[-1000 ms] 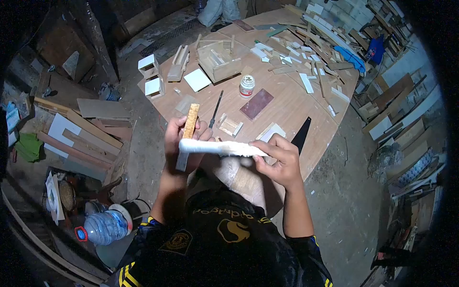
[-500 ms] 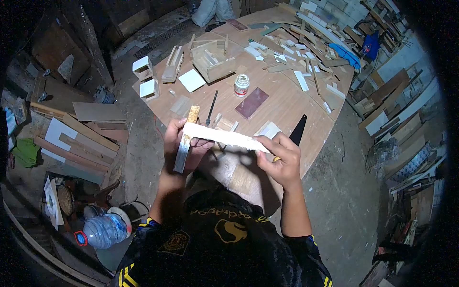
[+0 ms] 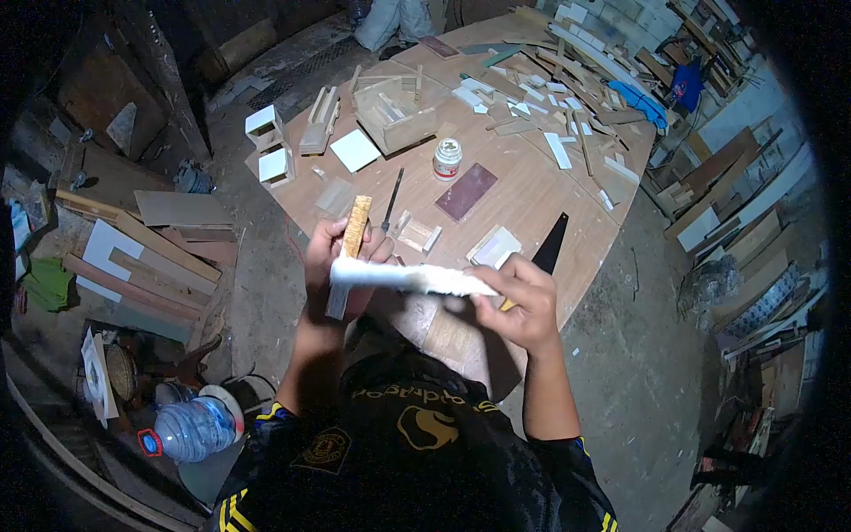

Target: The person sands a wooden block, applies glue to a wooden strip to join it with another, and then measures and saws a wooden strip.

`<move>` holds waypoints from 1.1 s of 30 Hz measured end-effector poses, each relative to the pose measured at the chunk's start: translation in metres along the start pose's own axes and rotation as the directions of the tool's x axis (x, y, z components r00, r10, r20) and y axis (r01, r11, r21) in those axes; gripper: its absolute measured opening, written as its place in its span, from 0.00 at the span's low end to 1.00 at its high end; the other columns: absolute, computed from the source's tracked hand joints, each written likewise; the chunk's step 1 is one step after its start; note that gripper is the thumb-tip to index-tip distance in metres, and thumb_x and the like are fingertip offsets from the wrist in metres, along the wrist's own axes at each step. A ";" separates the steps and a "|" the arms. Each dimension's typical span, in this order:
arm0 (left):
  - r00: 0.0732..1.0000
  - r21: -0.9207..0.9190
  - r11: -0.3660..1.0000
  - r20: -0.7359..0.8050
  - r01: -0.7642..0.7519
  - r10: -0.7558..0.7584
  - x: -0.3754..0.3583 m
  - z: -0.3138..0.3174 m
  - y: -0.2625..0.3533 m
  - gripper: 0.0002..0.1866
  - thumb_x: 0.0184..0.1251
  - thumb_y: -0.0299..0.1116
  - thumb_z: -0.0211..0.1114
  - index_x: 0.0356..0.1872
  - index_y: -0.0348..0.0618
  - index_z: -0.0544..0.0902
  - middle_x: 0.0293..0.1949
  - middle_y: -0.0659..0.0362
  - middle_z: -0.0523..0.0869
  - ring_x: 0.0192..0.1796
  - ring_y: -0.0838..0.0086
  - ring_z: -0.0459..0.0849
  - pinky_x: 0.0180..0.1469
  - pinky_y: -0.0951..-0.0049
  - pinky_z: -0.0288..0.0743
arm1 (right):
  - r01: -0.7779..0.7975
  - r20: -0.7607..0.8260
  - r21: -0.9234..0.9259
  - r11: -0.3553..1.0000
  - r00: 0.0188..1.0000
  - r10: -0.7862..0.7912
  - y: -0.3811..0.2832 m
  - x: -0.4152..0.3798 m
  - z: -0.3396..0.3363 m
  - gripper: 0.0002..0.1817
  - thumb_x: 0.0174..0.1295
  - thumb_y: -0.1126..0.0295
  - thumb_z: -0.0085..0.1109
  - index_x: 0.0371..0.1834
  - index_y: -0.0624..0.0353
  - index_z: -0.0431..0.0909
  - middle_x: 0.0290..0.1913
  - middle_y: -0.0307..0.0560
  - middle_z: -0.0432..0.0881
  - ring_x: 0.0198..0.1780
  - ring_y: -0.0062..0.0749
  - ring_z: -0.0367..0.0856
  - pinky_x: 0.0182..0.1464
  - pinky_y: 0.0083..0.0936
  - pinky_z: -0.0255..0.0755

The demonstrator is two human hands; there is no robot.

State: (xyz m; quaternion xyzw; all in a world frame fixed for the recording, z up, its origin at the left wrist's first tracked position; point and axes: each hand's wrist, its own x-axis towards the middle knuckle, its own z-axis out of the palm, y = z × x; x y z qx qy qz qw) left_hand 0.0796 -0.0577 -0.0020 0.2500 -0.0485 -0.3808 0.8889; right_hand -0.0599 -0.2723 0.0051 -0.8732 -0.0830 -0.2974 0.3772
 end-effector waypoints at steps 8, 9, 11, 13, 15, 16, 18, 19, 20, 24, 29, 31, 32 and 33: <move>0.994 -0.106 0.994 -0.112 0.011 -0.022 0.001 0.008 -0.003 0.18 0.70 0.44 0.43 0.29 0.40 0.69 0.20 0.60 0.68 0.21 0.73 0.64 0.33 0.67 0.64 | -0.068 -0.113 -0.045 0.997 0.992 0.063 0.004 0.001 0.004 0.19 0.44 0.74 0.70 0.45 0.59 0.87 0.25 0.41 0.72 0.26 0.25 0.70 0.29 0.22 0.64; 0.991 -0.104 0.995 -0.135 0.009 -0.023 0.001 0.009 -0.003 0.18 0.70 0.44 0.43 0.28 0.40 0.70 0.20 0.60 0.69 0.20 0.73 0.64 0.32 0.68 0.64 | -0.069 -0.113 -0.046 0.997 0.992 0.063 0.003 0.000 0.003 0.19 0.44 0.74 0.70 0.45 0.59 0.87 0.25 0.41 0.72 0.26 0.25 0.70 0.29 0.22 0.64; 0.996 -0.075 0.996 -0.081 0.037 -0.043 0.005 -0.004 -0.002 0.18 0.70 0.44 0.43 0.29 0.40 0.70 0.20 0.60 0.68 0.20 0.73 0.64 0.31 0.69 0.63 | -0.043 -0.103 0.012 0.999 0.994 0.044 -0.001 -0.001 0.003 0.20 0.44 0.75 0.71 0.45 0.58 0.87 0.25 0.40 0.73 0.26 0.25 0.71 0.29 0.21 0.64; 0.997 -0.046 0.997 -0.031 0.064 -0.066 0.005 -0.006 -0.002 0.18 0.70 0.44 0.44 0.29 0.39 0.69 0.19 0.60 0.67 0.21 0.73 0.64 0.30 0.70 0.63 | -0.038 -0.074 0.021 0.999 0.996 0.040 -0.002 -0.003 0.003 0.20 0.43 0.75 0.71 0.45 0.58 0.87 0.25 0.40 0.74 0.26 0.24 0.71 0.29 0.21 0.65; 1.000 -0.038 0.999 0.015 -0.005 0.005 0.003 0.003 -0.005 0.18 0.70 0.44 0.44 0.30 0.39 0.68 0.19 0.61 0.65 0.21 0.73 0.63 0.28 0.73 0.62 | -0.034 -0.048 0.029 0.999 0.998 0.036 -0.002 -0.005 0.004 0.20 0.43 0.76 0.71 0.45 0.57 0.88 0.26 0.40 0.74 0.27 0.24 0.71 0.30 0.21 0.65; 1.000 -0.037 0.999 0.015 -0.005 0.005 0.003 0.002 -0.005 0.18 0.70 0.44 0.44 0.30 0.39 0.68 0.19 0.61 0.65 0.21 0.73 0.63 0.28 0.73 0.62 | -0.041 -0.053 0.027 0.999 0.998 0.042 0.001 -0.007 0.006 0.20 0.44 0.76 0.71 0.45 0.57 0.88 0.26 0.40 0.74 0.27 0.24 0.71 0.30 0.21 0.65; 1.000 -0.075 0.997 0.008 0.025 -0.024 0.003 0.000 -0.006 0.18 0.70 0.44 0.44 0.30 0.39 0.68 0.19 0.62 0.64 0.21 0.74 0.62 0.28 0.73 0.62 | -0.047 -0.061 0.023 0.999 0.997 0.048 0.002 -0.007 0.008 0.20 0.44 0.77 0.71 0.45 0.57 0.88 0.27 0.40 0.75 0.27 0.24 0.71 0.30 0.21 0.65; 1.000 -0.074 0.997 0.008 0.026 -0.025 0.003 -0.001 -0.005 0.18 0.70 0.44 0.44 0.30 0.39 0.68 0.19 0.62 0.64 0.21 0.74 0.62 0.28 0.73 0.62 | -0.030 -0.077 0.011 0.999 0.997 0.031 0.001 -0.006 0.008 0.19 0.44 0.78 0.70 0.45 0.58 0.88 0.27 0.40 0.75 0.27 0.24 0.72 0.30 0.20 0.65; 0.999 -0.092 0.995 0.031 0.047 -0.044 0.002 -0.001 -0.004 0.18 0.70 0.44 0.44 0.30 0.39 0.68 0.19 0.62 0.64 0.21 0.74 0.62 0.28 0.73 0.62 | -0.014 -0.094 -0.001 1.000 0.995 0.013 0.001 -0.006 0.009 0.19 0.45 0.79 0.69 0.45 0.58 0.88 0.28 0.39 0.75 0.27 0.24 0.72 0.30 0.20 0.66; 1.000 -0.019 1.000 0.003 0.017 -0.017 0.001 0.002 -0.006 0.19 0.70 0.45 0.44 0.30 0.39 0.69 0.18 0.62 0.64 0.22 0.75 0.62 0.28 0.74 0.62 | 0.016 -0.126 -0.006 1.000 0.992 -0.017 0.002 -0.006 0.011 0.18 0.46 0.80 0.68 0.44 0.58 0.88 0.28 0.39 0.75 0.27 0.24 0.71 0.30 0.20 0.66; 0.997 -0.143 0.989 -0.066 0.038 -0.047 0.000 0.005 -0.008 0.19 0.70 0.46 0.42 0.29 0.40 0.68 0.18 0.63 0.64 0.22 0.75 0.64 0.31 0.73 0.63 | 0.034 -0.140 0.047 0.998 0.990 -0.027 0.002 -0.006 0.007 0.19 0.45 0.82 0.65 0.43 0.58 0.88 0.32 0.44 0.81 0.30 0.27 0.77 0.31 0.21 0.70; 0.997 -0.065 0.995 -0.006 0.079 -0.079 0.000 0.003 -0.004 0.18 0.70 0.46 0.42 0.29 0.42 0.68 0.18 0.63 0.64 0.23 0.75 0.64 0.34 0.71 0.64 | 0.056 -0.107 0.067 0.996 0.993 -0.048 0.001 -0.008 0.005 0.19 0.45 0.82 0.65 0.43 0.57 0.88 0.33 0.45 0.82 0.30 0.29 0.78 0.32 0.21 0.71; 0.990 -0.004 0.993 0.075 0.120 -0.120 0.001 -0.001 -0.001 0.17 0.70 0.45 0.43 0.29 0.42 0.68 0.18 0.63 0.64 0.23 0.75 0.64 0.35 0.70 0.64 | 0.076 -0.075 0.087 0.993 0.995 -0.069 0.001 -0.009 0.004 0.19 0.45 0.82 0.64 0.44 0.57 0.88 0.33 0.46 0.83 0.30 0.30 0.80 0.32 0.22 0.72; 0.990 -0.004 0.993 0.075 0.120 -0.120 0.000 0.001 -0.001 0.17 0.70 0.45 0.43 0.29 0.42 0.68 0.18 0.63 0.64 0.23 0.75 0.64 0.35 0.70 0.64 | 0.076 -0.075 0.087 0.993 0.995 -0.069 0.000 -0.009 0.004 0.19 0.45 0.82 0.64 0.44 0.57 0.88 0.33 0.46 0.83 0.30 0.30 0.80 0.32 0.22 0.72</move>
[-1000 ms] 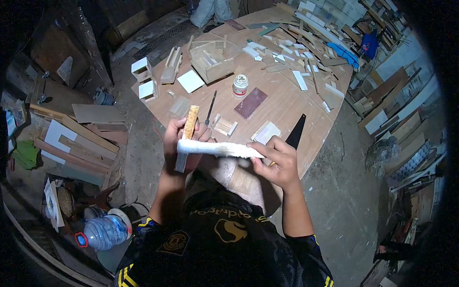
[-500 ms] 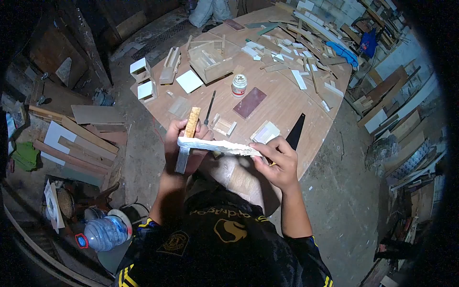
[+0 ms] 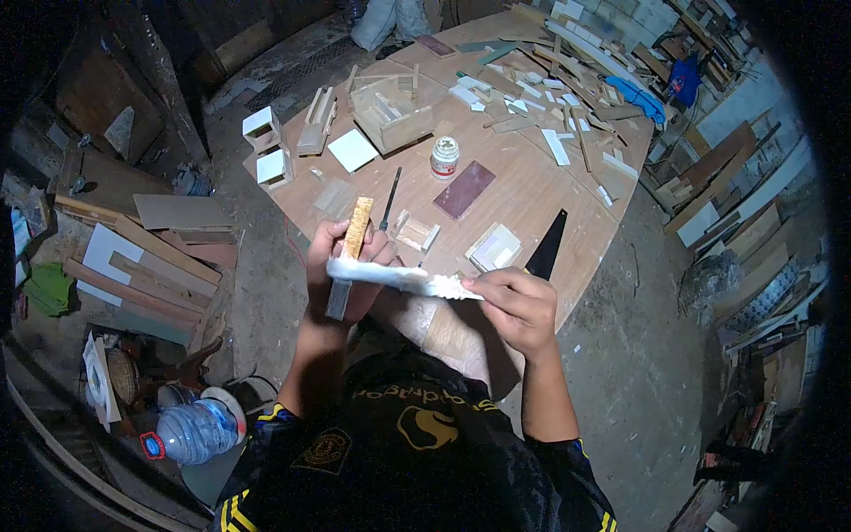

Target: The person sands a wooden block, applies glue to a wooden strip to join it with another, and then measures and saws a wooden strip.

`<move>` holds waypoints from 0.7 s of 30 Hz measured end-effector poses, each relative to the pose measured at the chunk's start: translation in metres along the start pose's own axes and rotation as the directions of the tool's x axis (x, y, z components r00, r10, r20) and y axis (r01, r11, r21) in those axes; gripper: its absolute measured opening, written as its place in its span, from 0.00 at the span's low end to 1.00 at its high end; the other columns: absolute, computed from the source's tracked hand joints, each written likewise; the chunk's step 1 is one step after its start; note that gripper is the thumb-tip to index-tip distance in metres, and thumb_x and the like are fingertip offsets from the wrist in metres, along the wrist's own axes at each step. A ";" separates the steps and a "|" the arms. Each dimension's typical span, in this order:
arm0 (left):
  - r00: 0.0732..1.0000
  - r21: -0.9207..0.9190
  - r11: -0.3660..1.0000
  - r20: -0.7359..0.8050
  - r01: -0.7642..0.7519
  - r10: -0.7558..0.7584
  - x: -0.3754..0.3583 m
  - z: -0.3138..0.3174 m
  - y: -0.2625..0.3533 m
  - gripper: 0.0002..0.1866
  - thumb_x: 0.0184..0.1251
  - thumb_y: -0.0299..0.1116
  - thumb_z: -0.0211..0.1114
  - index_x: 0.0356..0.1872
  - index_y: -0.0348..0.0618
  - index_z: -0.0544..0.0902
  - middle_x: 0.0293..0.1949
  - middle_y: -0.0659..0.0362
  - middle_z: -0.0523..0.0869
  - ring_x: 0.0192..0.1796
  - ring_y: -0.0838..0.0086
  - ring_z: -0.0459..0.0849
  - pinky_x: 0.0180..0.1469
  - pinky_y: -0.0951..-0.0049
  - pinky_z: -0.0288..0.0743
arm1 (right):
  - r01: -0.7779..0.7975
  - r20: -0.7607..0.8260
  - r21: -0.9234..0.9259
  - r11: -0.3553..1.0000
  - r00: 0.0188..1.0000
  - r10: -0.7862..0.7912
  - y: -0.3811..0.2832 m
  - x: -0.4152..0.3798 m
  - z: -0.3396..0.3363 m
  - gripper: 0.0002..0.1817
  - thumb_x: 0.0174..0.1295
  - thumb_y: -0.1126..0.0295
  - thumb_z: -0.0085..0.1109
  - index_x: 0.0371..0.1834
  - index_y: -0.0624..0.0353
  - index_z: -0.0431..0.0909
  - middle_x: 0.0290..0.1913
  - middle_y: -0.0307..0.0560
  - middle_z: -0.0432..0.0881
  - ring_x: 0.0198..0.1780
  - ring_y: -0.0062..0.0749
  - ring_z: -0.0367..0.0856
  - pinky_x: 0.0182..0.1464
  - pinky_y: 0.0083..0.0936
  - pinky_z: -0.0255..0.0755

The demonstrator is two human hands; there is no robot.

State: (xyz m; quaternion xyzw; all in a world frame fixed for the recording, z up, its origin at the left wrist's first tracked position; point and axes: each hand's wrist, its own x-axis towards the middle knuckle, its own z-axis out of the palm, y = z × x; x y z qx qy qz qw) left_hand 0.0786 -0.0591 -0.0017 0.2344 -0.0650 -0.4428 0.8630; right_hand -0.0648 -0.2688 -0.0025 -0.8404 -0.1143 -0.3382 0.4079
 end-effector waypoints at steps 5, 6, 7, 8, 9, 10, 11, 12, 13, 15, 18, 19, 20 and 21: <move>0.999 -0.109 0.993 -0.029 -0.035 0.032 0.000 0.003 -0.002 0.17 0.70 0.45 0.44 0.29 0.42 0.69 0.18 0.64 0.64 0.23 0.75 0.62 0.33 0.69 0.61 | 0.144 0.104 -0.208 0.968 0.987 -0.124 -0.001 0.000 -0.003 0.18 0.48 0.73 0.70 0.45 0.52 0.88 0.25 0.40 0.76 0.26 0.30 0.75 0.28 0.24 0.68; 0.999 -0.108 0.994 -0.029 -0.035 0.032 0.000 0.003 -0.002 0.17 0.70 0.45 0.44 0.29 0.42 0.69 0.18 0.64 0.64 0.23 0.75 0.62 0.33 0.69 0.61 | 0.144 0.103 -0.208 0.968 0.987 -0.125 -0.004 0.002 -0.005 0.18 0.48 0.73 0.70 0.45 0.52 0.88 0.25 0.40 0.76 0.26 0.30 0.75 0.28 0.24 0.68; 0.999 -0.121 0.992 -0.026 -0.041 0.038 0.000 0.004 -0.002 0.17 0.70 0.45 0.44 0.29 0.42 0.69 0.18 0.64 0.64 0.23 0.75 0.62 0.33 0.69 0.61 | 0.157 0.111 -0.198 0.967 0.984 -0.137 -0.007 0.005 -0.007 0.18 0.47 0.69 0.71 0.45 0.50 0.89 0.24 0.39 0.74 0.25 0.29 0.74 0.27 0.25 0.66; 0.999 -0.135 0.990 -0.023 -0.046 0.044 0.000 0.005 -0.002 0.17 0.70 0.45 0.44 0.29 0.42 0.69 0.18 0.64 0.64 0.23 0.75 0.63 0.33 0.69 0.61 | 0.170 0.120 -0.188 0.967 0.981 -0.150 -0.009 0.006 -0.008 0.19 0.46 0.64 0.73 0.45 0.49 0.89 0.23 0.38 0.72 0.24 0.28 0.72 0.26 0.25 0.64; 0.999 -0.134 0.990 -0.022 -0.045 0.043 0.000 0.005 -0.003 0.17 0.70 0.45 0.44 0.29 0.42 0.69 0.18 0.64 0.64 0.23 0.75 0.63 0.33 0.69 0.61 | 0.170 0.118 -0.190 0.967 0.982 -0.149 -0.008 0.005 -0.008 0.19 0.46 0.64 0.73 0.45 0.49 0.89 0.23 0.38 0.72 0.24 0.28 0.72 0.26 0.25 0.64; 0.998 -0.147 0.988 -0.026 -0.053 0.049 0.000 0.006 -0.003 0.17 0.70 0.45 0.44 0.29 0.42 0.69 0.17 0.64 0.64 0.23 0.75 0.62 0.33 0.69 0.61 | 0.182 0.113 -0.196 0.964 0.980 -0.162 -0.006 0.003 -0.009 0.20 0.45 0.62 0.73 0.45 0.48 0.89 0.23 0.38 0.72 0.24 0.28 0.72 0.26 0.25 0.63; 0.998 -0.160 0.985 -0.031 -0.061 0.057 0.000 0.006 -0.003 0.17 0.70 0.45 0.43 0.29 0.42 0.70 0.17 0.64 0.64 0.23 0.75 0.62 0.33 0.69 0.61 | 0.194 0.107 -0.201 0.960 0.979 -0.176 -0.005 0.002 -0.009 0.21 0.45 0.60 0.73 0.45 0.47 0.89 0.23 0.38 0.73 0.24 0.28 0.71 0.26 0.25 0.63; 0.998 -0.159 0.985 -0.031 -0.063 0.058 0.000 0.006 -0.003 0.17 0.70 0.45 0.43 0.29 0.42 0.70 0.17 0.64 0.64 0.23 0.75 0.62 0.33 0.69 0.61 | 0.196 0.107 -0.200 0.960 0.978 -0.177 -0.005 0.002 -0.010 0.21 0.45 0.60 0.73 0.45 0.47 0.89 0.23 0.38 0.73 0.24 0.28 0.71 0.26 0.25 0.63; 0.999 -0.147 0.988 -0.014 -0.048 0.047 0.000 0.005 -0.002 0.18 0.70 0.45 0.43 0.29 0.42 0.70 0.17 0.64 0.65 0.23 0.75 0.63 0.33 0.69 0.62 | 0.195 0.104 -0.208 0.958 0.979 -0.177 -0.004 0.002 -0.010 0.21 0.45 0.61 0.73 0.45 0.48 0.89 0.23 0.38 0.73 0.24 0.28 0.71 0.26 0.25 0.63; 1.000 -0.136 0.990 0.003 -0.030 0.031 0.000 0.007 -0.003 0.18 0.70 0.45 0.42 0.29 0.42 0.70 0.17 0.64 0.65 0.23 0.74 0.64 0.33 0.69 0.62 | 0.193 0.101 -0.218 0.957 0.980 -0.174 -0.003 0.002 -0.010 0.20 0.45 0.62 0.73 0.45 0.48 0.89 0.23 0.38 0.73 0.24 0.28 0.71 0.26 0.25 0.63; 0.986 -0.043 0.997 -0.152 -0.069 0.061 0.000 0.011 -0.006 0.19 0.71 0.46 0.41 0.30 0.42 0.70 0.17 0.64 0.65 0.23 0.74 0.66 0.34 0.69 0.64 | 0.139 0.026 -0.275 0.951 0.990 -0.137 0.001 0.001 -0.008 0.20 0.45 0.64 0.74 0.45 0.50 0.89 0.24 0.39 0.73 0.24 0.29 0.72 0.26 0.25 0.63; 0.993 -0.099 0.994 -0.111 -0.050 0.039 0.000 0.007 -0.007 0.19 0.71 0.46 0.40 0.29 0.42 0.70 0.17 0.64 0.65 0.23 0.74 0.67 0.34 0.69 0.65 | 0.102 -0.019 -0.257 0.961 0.994 -0.110 0.002 0.000 -0.007 0.20 0.46 0.65 0.74 0.45 0.50 0.89 0.23 0.39 0.73 0.24 0.29 0.72 0.26 0.25 0.64; 0.997 -0.154 0.988 -0.068 -0.031 0.021 0.001 0.006 -0.006 0.20 0.71 0.47 0.40 0.29 0.42 0.69 0.17 0.64 0.64 0.24 0.74 0.67 0.35 0.70 0.66 | 0.067 -0.062 -0.236 0.969 0.995 -0.084 0.002 0.000 -0.007 0.19 0.46 0.66 0.74 0.45 0.51 0.89 0.23 0.40 0.73 0.24 0.29 0.72 0.25 0.25 0.64; 0.988 -0.052 0.996 -0.135 -0.076 0.068 0.000 0.009 -0.009 0.20 0.71 0.46 0.40 0.26 0.43 0.71 0.16 0.64 0.66 0.23 0.74 0.67 0.35 0.70 0.65 | 0.099 -0.074 -0.182 0.978 0.991 -0.114 0.001 0.000 -0.007 0.19 0.46 0.68 0.74 0.45 0.51 0.89 0.23 0.40 0.73 0.23 0.28 0.72 0.25 0.25 0.64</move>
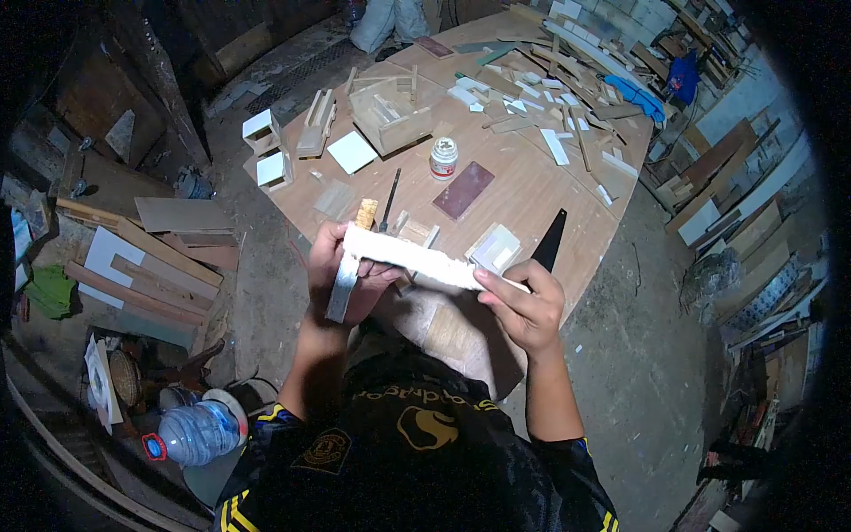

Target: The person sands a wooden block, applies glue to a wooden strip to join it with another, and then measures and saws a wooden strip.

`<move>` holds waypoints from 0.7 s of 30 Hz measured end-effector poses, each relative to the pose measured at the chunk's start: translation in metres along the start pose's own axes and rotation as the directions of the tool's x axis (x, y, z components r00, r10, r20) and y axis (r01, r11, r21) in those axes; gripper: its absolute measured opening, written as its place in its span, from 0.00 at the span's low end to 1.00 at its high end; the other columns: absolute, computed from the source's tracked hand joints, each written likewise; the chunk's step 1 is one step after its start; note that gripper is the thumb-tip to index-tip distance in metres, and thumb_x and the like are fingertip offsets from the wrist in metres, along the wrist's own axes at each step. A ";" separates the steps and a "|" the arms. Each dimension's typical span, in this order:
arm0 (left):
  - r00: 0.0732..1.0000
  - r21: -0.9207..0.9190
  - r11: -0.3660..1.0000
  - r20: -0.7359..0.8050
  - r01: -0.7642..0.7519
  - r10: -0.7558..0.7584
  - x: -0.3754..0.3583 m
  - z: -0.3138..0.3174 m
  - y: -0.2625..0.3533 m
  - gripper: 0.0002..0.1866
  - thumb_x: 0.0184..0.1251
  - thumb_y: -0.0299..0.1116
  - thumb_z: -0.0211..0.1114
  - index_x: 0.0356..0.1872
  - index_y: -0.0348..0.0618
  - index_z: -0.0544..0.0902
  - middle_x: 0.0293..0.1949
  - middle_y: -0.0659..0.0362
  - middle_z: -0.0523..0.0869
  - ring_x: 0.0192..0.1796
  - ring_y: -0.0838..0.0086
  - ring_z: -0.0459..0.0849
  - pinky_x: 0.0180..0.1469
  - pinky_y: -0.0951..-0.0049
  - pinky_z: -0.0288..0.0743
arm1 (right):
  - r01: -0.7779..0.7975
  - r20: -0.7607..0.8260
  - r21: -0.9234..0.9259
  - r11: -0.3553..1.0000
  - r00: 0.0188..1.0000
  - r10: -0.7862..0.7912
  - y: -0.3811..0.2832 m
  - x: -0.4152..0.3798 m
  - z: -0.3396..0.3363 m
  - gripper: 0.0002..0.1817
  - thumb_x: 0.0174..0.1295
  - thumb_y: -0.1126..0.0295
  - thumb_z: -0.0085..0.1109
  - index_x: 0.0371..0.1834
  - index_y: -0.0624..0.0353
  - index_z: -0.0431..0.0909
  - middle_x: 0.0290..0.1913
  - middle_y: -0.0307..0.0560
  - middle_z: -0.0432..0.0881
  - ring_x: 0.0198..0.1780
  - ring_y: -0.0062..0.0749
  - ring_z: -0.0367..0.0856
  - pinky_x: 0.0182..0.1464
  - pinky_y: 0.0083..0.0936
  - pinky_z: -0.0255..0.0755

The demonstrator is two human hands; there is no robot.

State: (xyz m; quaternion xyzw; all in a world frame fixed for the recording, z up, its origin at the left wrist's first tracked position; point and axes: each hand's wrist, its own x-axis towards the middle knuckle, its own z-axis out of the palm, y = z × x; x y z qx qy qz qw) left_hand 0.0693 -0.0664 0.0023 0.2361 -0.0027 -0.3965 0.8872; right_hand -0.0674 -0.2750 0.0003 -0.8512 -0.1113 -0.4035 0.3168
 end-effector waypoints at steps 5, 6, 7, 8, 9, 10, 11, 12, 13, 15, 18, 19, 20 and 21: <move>0.995 -0.041 0.998 0.093 0.050 -0.046 0.003 -0.001 0.001 0.19 0.71 0.45 0.40 0.26 0.44 0.71 0.15 0.64 0.67 0.20 0.74 0.64 0.34 0.70 0.65 | 0.093 0.139 0.015 0.996 0.986 -0.094 -0.001 0.004 -0.003 0.19 0.46 0.70 0.74 0.45 0.52 0.89 0.23 0.40 0.73 0.23 0.27 0.71 0.25 0.23 0.64; 0.996 -0.051 0.998 0.082 0.044 -0.039 0.004 -0.003 0.001 0.18 0.70 0.45 0.41 0.27 0.43 0.70 0.15 0.64 0.66 0.20 0.75 0.64 0.33 0.69 0.65 | 0.033 0.098 -0.026 0.999 0.995 -0.030 0.002 0.002 -0.001 0.19 0.45 0.71 0.74 0.45 0.52 0.89 0.23 0.40 0.74 0.23 0.27 0.72 0.25 0.23 0.64; 0.997 -0.061 0.998 0.071 0.035 -0.030 0.004 -0.005 0.001 0.18 0.70 0.45 0.41 0.28 0.42 0.69 0.16 0.64 0.66 0.20 0.75 0.64 0.33 0.69 0.65 | -0.028 0.054 -0.064 0.998 0.998 0.031 0.005 0.001 0.000 0.19 0.45 0.71 0.74 0.45 0.52 0.89 0.23 0.40 0.74 0.24 0.27 0.72 0.25 0.23 0.64; 0.990 -0.076 0.996 0.137 0.048 -0.038 0.007 -0.005 0.000 0.18 0.69 0.46 0.42 0.28 0.42 0.69 0.16 0.63 0.67 0.21 0.75 0.65 0.32 0.69 0.65 | -0.069 0.008 -0.112 0.991 0.998 0.070 0.005 0.002 0.000 0.20 0.45 0.72 0.74 0.45 0.53 0.88 0.23 0.40 0.74 0.24 0.27 0.72 0.25 0.23 0.64; 0.990 -0.075 0.996 0.137 0.046 -0.036 0.006 -0.003 0.001 0.18 0.69 0.46 0.42 0.28 0.42 0.69 0.16 0.63 0.67 0.21 0.75 0.65 0.32 0.69 0.65 | -0.067 0.008 -0.111 0.992 0.998 0.068 0.004 0.002 0.000 0.20 0.45 0.72 0.74 0.45 0.53 0.88 0.23 0.40 0.74 0.24 0.27 0.72 0.25 0.23 0.64; 0.997 -0.051 0.998 0.062 0.038 -0.035 0.004 0.001 0.002 0.18 0.69 0.46 0.42 0.28 0.42 0.69 0.16 0.63 0.68 0.21 0.75 0.66 0.32 0.70 0.65 | -0.048 0.002 -0.047 0.998 0.999 0.048 0.004 0.001 -0.002 0.20 0.45 0.72 0.74 0.45 0.53 0.88 0.22 0.40 0.74 0.24 0.27 0.72 0.25 0.23 0.64; 0.999 -0.026 0.999 -0.015 0.032 -0.032 0.002 0.002 0.003 0.18 0.69 0.46 0.42 0.29 0.41 0.69 0.16 0.63 0.68 0.21 0.75 0.66 0.32 0.70 0.65 | -0.030 -0.004 0.019 0.999 1.000 0.030 0.004 0.000 -0.004 0.20 0.45 0.72 0.74 0.45 0.52 0.89 0.22 0.40 0.74 0.23 0.27 0.72 0.25 0.22 0.64; 0.999 0.128 0.992 0.039 0.013 -0.018 0.005 0.000 0.003 0.19 0.69 0.45 0.42 0.26 0.43 0.70 0.15 0.63 0.67 0.20 0.75 0.66 0.31 0.71 0.65 | 0.013 0.072 0.069 0.998 0.997 -0.018 0.002 0.001 -0.008 0.20 0.44 0.72 0.74 0.45 0.52 0.89 0.22 0.40 0.73 0.22 0.27 0.71 0.24 0.22 0.62; 0.999 0.129 0.992 0.038 0.014 -0.019 0.005 -0.001 0.003 0.19 0.69 0.45 0.42 0.26 0.43 0.70 0.15 0.63 0.67 0.20 0.75 0.66 0.31 0.71 0.65 | 0.078 0.133 0.073 0.994 0.987 -0.088 0.000 0.004 -0.007 0.20 0.44 0.72 0.74 0.45 0.52 0.89 0.22 0.39 0.73 0.22 0.26 0.71 0.23 0.22 0.62; 0.997 0.002 0.998 0.030 0.067 -0.067 0.007 -0.001 0.002 0.19 0.69 0.46 0.42 0.26 0.44 0.72 0.13 0.63 0.67 0.19 0.74 0.65 0.29 0.73 0.64 | 0.081 0.163 0.060 0.995 0.982 -0.090 0.001 0.004 -0.003 0.20 0.44 0.72 0.74 0.45 0.52 0.89 0.22 0.39 0.73 0.22 0.26 0.70 0.23 0.22 0.62; 0.984 -0.098 0.992 0.170 0.077 -0.060 0.011 -0.012 -0.001 0.18 0.69 0.43 0.43 0.36 0.39 0.74 0.19 0.60 0.71 0.19 0.74 0.66 0.29 0.71 0.65 | -0.009 0.066 -0.052 0.999 0.998 0.013 0.009 0.005 -0.001 0.20 0.45 0.73 0.74 0.45 0.52 0.89 0.22 0.39 0.73 0.21 0.26 0.70 0.23 0.22 0.62; 0.983 -0.097 0.992 0.170 0.079 -0.062 0.012 -0.013 -0.002 0.18 0.69 0.43 0.43 0.36 0.39 0.74 0.19 0.60 0.71 0.19 0.74 0.66 0.29 0.71 0.65 | -0.010 0.065 -0.053 0.999 0.998 0.014 0.009 0.003 -0.002 0.20 0.45 0.73 0.74 0.45 0.52 0.89 0.22 0.39 0.73 0.21 0.26 0.70 0.23 0.22 0.62; 0.980 -0.100 0.991 0.185 0.093 -0.074 0.013 -0.014 -0.002 0.18 0.69 0.43 0.43 0.36 0.39 0.74 0.19 0.60 0.71 0.19 0.74 0.66 0.29 0.71 0.65 | -0.033 0.033 -0.014 0.999 0.999 0.033 0.010 0.002 -0.003 0.20 0.45 0.73 0.74 0.45 0.52 0.89 0.21 0.39 0.73 0.21 0.26 0.70 0.23 0.22 0.62; 0.976 -0.102 0.989 0.200 0.105 -0.083 0.013 -0.015 -0.001 0.18 0.69 0.43 0.43 0.36 0.39 0.74 0.19 0.60 0.71 0.19 0.74 0.66 0.28 0.72 0.65 | -0.051 0.003 0.027 0.998 0.999 0.051 0.010 0.000 -0.004 0.20 0.45 0.73 0.74 0.45 0.52 0.89 0.21 0.39 0.73 0.21 0.25 0.70 0.23 0.22 0.62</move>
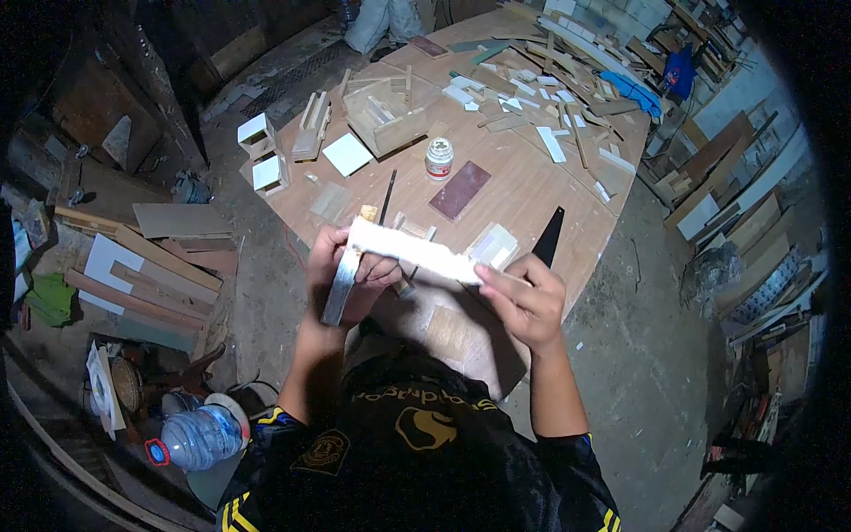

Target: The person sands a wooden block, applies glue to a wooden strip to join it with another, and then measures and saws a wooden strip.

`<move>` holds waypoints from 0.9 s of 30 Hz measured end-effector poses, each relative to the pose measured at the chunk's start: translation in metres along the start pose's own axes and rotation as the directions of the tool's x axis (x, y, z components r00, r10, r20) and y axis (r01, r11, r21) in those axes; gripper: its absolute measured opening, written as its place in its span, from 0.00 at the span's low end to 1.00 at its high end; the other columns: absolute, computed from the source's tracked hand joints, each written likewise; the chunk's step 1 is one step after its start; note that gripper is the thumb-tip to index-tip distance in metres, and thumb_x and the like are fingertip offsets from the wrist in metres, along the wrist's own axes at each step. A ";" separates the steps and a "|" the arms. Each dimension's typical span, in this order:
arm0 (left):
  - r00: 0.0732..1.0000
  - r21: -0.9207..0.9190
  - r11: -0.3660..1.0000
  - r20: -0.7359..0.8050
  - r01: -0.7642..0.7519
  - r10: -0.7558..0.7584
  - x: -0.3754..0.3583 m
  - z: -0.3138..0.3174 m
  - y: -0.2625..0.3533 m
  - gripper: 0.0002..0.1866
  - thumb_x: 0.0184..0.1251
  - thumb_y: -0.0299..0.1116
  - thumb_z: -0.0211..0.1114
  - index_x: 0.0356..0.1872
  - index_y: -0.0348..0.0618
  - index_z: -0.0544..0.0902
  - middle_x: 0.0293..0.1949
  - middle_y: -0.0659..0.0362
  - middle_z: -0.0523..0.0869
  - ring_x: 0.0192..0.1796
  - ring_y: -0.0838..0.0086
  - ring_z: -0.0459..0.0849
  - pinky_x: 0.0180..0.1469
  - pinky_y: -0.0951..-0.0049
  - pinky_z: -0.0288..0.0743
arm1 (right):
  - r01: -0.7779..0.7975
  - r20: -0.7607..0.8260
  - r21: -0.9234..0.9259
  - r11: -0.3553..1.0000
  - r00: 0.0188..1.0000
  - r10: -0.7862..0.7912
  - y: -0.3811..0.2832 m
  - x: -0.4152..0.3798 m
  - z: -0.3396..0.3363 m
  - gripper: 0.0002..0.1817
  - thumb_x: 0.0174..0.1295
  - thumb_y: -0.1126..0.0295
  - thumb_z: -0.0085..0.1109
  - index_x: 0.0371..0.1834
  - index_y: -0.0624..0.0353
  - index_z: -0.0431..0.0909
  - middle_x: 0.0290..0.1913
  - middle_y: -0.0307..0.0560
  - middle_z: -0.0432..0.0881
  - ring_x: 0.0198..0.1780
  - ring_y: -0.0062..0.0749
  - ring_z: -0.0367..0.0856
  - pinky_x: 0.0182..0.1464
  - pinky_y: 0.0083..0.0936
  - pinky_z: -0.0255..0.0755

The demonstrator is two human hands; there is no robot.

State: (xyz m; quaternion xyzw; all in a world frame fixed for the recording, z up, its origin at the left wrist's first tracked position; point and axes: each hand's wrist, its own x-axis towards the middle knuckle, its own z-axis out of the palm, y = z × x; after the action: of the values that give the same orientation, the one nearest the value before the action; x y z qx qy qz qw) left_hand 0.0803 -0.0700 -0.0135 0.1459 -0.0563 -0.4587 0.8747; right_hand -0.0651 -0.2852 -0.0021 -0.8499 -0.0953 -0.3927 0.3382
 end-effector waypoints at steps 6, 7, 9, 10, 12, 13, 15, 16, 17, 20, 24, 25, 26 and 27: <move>0.997 0.097 0.995 -0.079 -0.016 0.024 -0.001 0.007 -0.002 0.17 0.71 0.43 0.40 0.30 0.45 0.71 0.16 0.64 0.66 0.20 0.76 0.63 0.29 0.73 0.62 | 0.082 0.113 -0.046 0.996 0.991 -0.076 0.001 0.004 -0.002 0.19 0.45 0.73 0.74 0.45 0.52 0.89 0.20 0.39 0.73 0.21 0.24 0.70 0.22 0.21 0.61; 1.000 0.071 0.997 0.014 0.015 -0.016 0.000 0.003 -0.001 0.15 0.71 0.43 0.41 0.31 0.44 0.69 0.17 0.63 0.67 0.20 0.75 0.64 0.29 0.72 0.62 | 0.025 0.061 -0.101 0.995 0.998 -0.019 0.004 0.003 -0.002 0.19 0.45 0.73 0.74 0.45 0.52 0.89 0.20 0.39 0.73 0.21 0.24 0.70 0.22 0.21 0.61; 0.999 0.083 0.996 0.034 0.014 -0.017 0.000 0.002 -0.002 0.15 0.71 0.43 0.40 0.32 0.45 0.69 0.17 0.63 0.67 0.20 0.75 0.64 0.30 0.72 0.62 | 0.036 0.034 -0.075 0.997 0.999 -0.033 0.004 0.003 -0.004 0.19 0.45 0.73 0.74 0.45 0.52 0.89 0.20 0.39 0.73 0.20 0.24 0.69 0.22 0.21 0.61; 0.999 0.095 0.995 0.052 0.009 -0.014 0.000 0.005 -0.003 0.15 0.71 0.43 0.40 0.32 0.45 0.69 0.17 0.63 0.67 0.21 0.75 0.64 0.30 0.72 0.62 | 0.049 0.009 -0.047 0.998 0.999 -0.049 0.003 0.003 -0.005 0.19 0.45 0.73 0.74 0.45 0.52 0.89 0.20 0.39 0.73 0.20 0.24 0.69 0.22 0.21 0.61; 0.990 0.140 0.990 -0.137 -0.014 0.033 -0.005 0.018 -0.003 0.15 0.71 0.44 0.39 0.32 0.45 0.68 0.17 0.64 0.65 0.21 0.76 0.63 0.31 0.73 0.61 | 0.134 0.141 -0.001 0.991 0.981 -0.133 -0.005 0.005 -0.009 0.20 0.45 0.71 0.75 0.45 0.51 0.89 0.20 0.39 0.73 0.21 0.24 0.71 0.21 0.22 0.61; 0.995 0.174 0.985 -0.097 -0.018 0.036 -0.003 0.016 -0.003 0.15 0.71 0.44 0.39 0.33 0.45 0.68 0.17 0.64 0.66 0.21 0.76 0.64 0.31 0.73 0.61 | 0.142 0.162 -0.011 0.990 0.977 -0.139 -0.005 0.005 -0.007 0.20 0.45 0.71 0.75 0.45 0.51 0.89 0.20 0.39 0.73 0.21 0.24 0.71 0.21 0.22 0.61; 0.998 0.207 0.978 -0.055 -0.017 0.029 0.000 0.009 -0.004 0.15 0.71 0.44 0.39 0.34 0.45 0.68 0.17 0.63 0.66 0.21 0.75 0.64 0.31 0.73 0.62 | 0.147 0.181 -0.029 0.989 0.974 -0.139 -0.002 0.005 -0.006 0.20 0.45 0.72 0.75 0.45 0.50 0.89 0.21 0.39 0.73 0.21 0.24 0.71 0.21 0.22 0.61; 1.000 0.173 0.985 0.005 0.000 -0.001 0.000 0.005 -0.003 0.15 0.71 0.44 0.39 0.34 0.45 0.68 0.17 0.63 0.66 0.21 0.75 0.65 0.31 0.73 0.62 | 0.079 0.113 -0.084 0.993 0.991 -0.070 0.002 0.004 -0.004 0.20 0.45 0.72 0.75 0.45 0.51 0.89 0.21 0.39 0.73 0.21 0.24 0.71 0.21 0.22 0.61; 0.997 0.141 0.990 0.066 0.018 -0.028 0.001 0.003 -0.003 0.14 0.71 0.44 0.40 0.34 0.46 0.67 0.17 0.63 0.67 0.22 0.75 0.66 0.32 0.73 0.62 | 0.008 0.040 -0.133 0.991 0.999 -0.003 0.005 0.003 -0.003 0.20 0.45 0.72 0.75 0.45 0.51 0.89 0.21 0.39 0.73 0.21 0.25 0.71 0.21 0.22 0.62; 0.998 0.147 0.989 0.067 0.001 -0.011 -0.001 0.006 -0.005 0.14 0.70 0.45 0.40 0.35 0.46 0.67 0.18 0.64 0.66 0.21 0.76 0.65 0.31 0.73 0.62 | 0.014 0.019 -0.069 0.998 1.000 -0.013 0.006 0.000 -0.007 0.20 0.44 0.73 0.75 0.46 0.51 0.89 0.21 0.39 0.73 0.21 0.25 0.71 0.22 0.22 0.62; 0.994 0.226 0.974 -0.103 -0.010 0.034 0.000 0.010 -0.005 0.14 0.70 0.45 0.40 0.34 0.46 0.67 0.18 0.65 0.64 0.21 0.77 0.62 0.31 0.73 0.60 | 0.139 0.142 -0.017 0.990 0.981 -0.135 -0.001 0.002 -0.007 0.19 0.44 0.73 0.75 0.44 0.51 0.89 0.20 0.39 0.72 0.20 0.24 0.71 0.22 0.21 0.61; 0.999 0.173 0.985 -0.050 0.013 -0.005 0.000 0.004 -0.004 0.15 0.70 0.44 0.40 0.32 0.45 0.67 0.17 0.65 0.65 0.21 0.77 0.63 0.31 0.73 0.60 | 0.137 0.140 -0.022 0.990 0.981 -0.133 0.001 0.001 -0.005 0.19 0.44 0.73 0.75 0.44 0.51 0.89 0.20 0.39 0.72 0.20 0.24 0.71 0.22 0.21 0.61; 0.999 0.120 0.992 0.006 0.039 -0.040 0.001 0.000 -0.004 0.15 0.69 0.44 0.40 0.31 0.45 0.67 0.17 0.65 0.65 0.21 0.77 0.63 0.31 0.73 0.60 | 0.076 0.073 -0.082 0.994 0.995 -0.070 0.004 0.001 -0.003 0.19 0.44 0.73 0.75 0.44 0.50 0.89 0.20 0.38 0.72 0.20 0.24 0.71 0.21 0.21 0.61; 0.999 0.120 0.992 0.007 0.041 -0.043 0.001 -0.001 -0.005 0.15 0.69 0.44 0.40 0.31 0.45 0.67 0.17 0.65 0.65 0.21 0.77 0.63 0.31 0.73 0.60 | 0.013 0.002 -0.136 0.991 1.000 -0.013 0.006 0.001 -0.002 0.19 0.44 0.72 0.75 0.43 0.50 0.89 0.20 0.38 0.72 0.20 0.24 0.70 0.21 0.21 0.60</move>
State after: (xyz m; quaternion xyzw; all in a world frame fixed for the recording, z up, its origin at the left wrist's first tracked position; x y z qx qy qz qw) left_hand 0.0772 -0.0736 -0.0156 0.1972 -0.0851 -0.4735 0.8542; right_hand -0.0634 -0.2913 -0.0032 -0.8706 -0.0742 -0.3998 0.2769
